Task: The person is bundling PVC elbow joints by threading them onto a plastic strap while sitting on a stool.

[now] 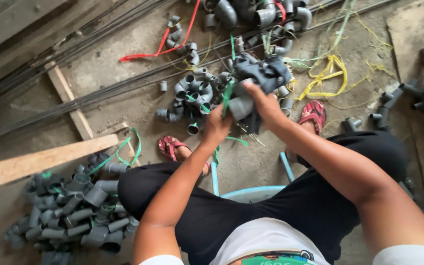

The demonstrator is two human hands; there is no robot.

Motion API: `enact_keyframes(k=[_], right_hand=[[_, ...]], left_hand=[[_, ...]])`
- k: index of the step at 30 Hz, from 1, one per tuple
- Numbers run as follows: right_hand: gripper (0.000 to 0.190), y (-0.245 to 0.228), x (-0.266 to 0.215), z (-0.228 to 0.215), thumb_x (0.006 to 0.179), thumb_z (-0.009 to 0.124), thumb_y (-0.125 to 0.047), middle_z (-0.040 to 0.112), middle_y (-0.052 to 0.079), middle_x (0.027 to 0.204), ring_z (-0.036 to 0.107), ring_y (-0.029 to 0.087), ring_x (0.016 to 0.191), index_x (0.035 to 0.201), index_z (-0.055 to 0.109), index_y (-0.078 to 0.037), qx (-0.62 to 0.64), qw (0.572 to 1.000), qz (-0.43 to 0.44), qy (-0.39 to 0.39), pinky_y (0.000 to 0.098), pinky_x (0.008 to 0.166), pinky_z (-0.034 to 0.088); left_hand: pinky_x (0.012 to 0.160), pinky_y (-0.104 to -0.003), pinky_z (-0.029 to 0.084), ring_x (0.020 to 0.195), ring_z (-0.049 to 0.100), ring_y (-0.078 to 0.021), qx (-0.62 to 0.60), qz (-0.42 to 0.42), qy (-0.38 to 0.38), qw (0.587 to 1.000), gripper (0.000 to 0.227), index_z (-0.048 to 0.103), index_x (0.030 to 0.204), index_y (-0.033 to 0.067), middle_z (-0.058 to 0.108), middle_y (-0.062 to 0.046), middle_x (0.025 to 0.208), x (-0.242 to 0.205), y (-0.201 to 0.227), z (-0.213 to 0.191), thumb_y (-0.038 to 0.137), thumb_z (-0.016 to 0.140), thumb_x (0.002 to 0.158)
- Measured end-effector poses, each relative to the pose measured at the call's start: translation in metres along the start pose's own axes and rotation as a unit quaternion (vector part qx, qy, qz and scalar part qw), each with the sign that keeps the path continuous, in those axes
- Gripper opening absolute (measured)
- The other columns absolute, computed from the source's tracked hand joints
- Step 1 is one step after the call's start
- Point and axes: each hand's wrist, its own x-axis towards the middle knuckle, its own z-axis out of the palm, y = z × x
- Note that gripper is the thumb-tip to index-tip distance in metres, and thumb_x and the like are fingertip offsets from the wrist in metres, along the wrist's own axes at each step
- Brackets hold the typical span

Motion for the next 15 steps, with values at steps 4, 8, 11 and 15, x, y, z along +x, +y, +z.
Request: enact_keyframes(k=[4, 8, 11, 15], right_hand=[[0.086, -0.009, -0.002, -0.012, 0.082, 0.086, -0.055, 0.072, 0.016, 0.119, 0.073, 0.029, 0.102, 0.143, 0.055, -0.004, 0.076, 0.997, -0.007, -0.005, 0.0491, 0.093, 0.06], [0.081, -0.037, -0.016, -0.016, 0.084, 0.084, -0.057, 0.071, 0.018, 0.121, 0.071, 0.027, 0.109, 0.14, 0.059, -0.004, -0.007, 0.997, -0.061, 0.048, 0.0444, 0.095, 0.062], [0.063, -0.025, 0.001, -0.017, 0.09, 0.089, -0.044, 0.07, 0.018, 0.119, 0.069, 0.025, 0.109, 0.135, 0.065, -0.007, -0.115, 0.979, -0.169, 0.024, 0.0464, 0.093, 0.059], [0.074, -0.026, -0.037, 0.005, 0.078, 0.093, -0.044, 0.067, 0.024, 0.123, 0.066, 0.031, 0.111, 0.13, 0.065, 0.0, -0.079, 0.995, 0.027, 0.062, 0.0521, 0.099, 0.051]], left_hand=[[0.07, -0.039, 0.055, 0.069, 0.069, -0.0249, 0.021, -0.036, -0.02, 0.999, 0.037, 0.074, 0.083, 0.0218, 0.069, -0.003, 0.066, -0.002, 0.024, 0.002, 0.057, 0.071, 0.089], [0.086, -0.036, 0.057, 0.097, 0.075, -0.0229, -0.062, -0.01, 0.048, 0.997, 0.027, 0.078, 0.112, 0.0231, 0.079, -0.006, 0.092, -0.012, 0.061, -0.01, 0.044, 0.072, 0.096], [0.101, -0.049, 0.053, 0.115, 0.068, -0.0406, 0.004, 0.196, 0.105, 0.975, 0.067, 0.064, 0.137, 0.0083, 0.072, -0.022, 0.117, -0.022, 0.075, -0.014, 0.041, 0.085, 0.083], [0.074, -0.045, 0.064, 0.096, 0.072, -0.0303, 0.286, 0.291, 0.06, 0.911, 0.112, 0.043, 0.156, 0.0142, 0.052, -0.012, 0.154, -0.031, 0.056, 0.004, 0.07, 0.08, 0.066]])
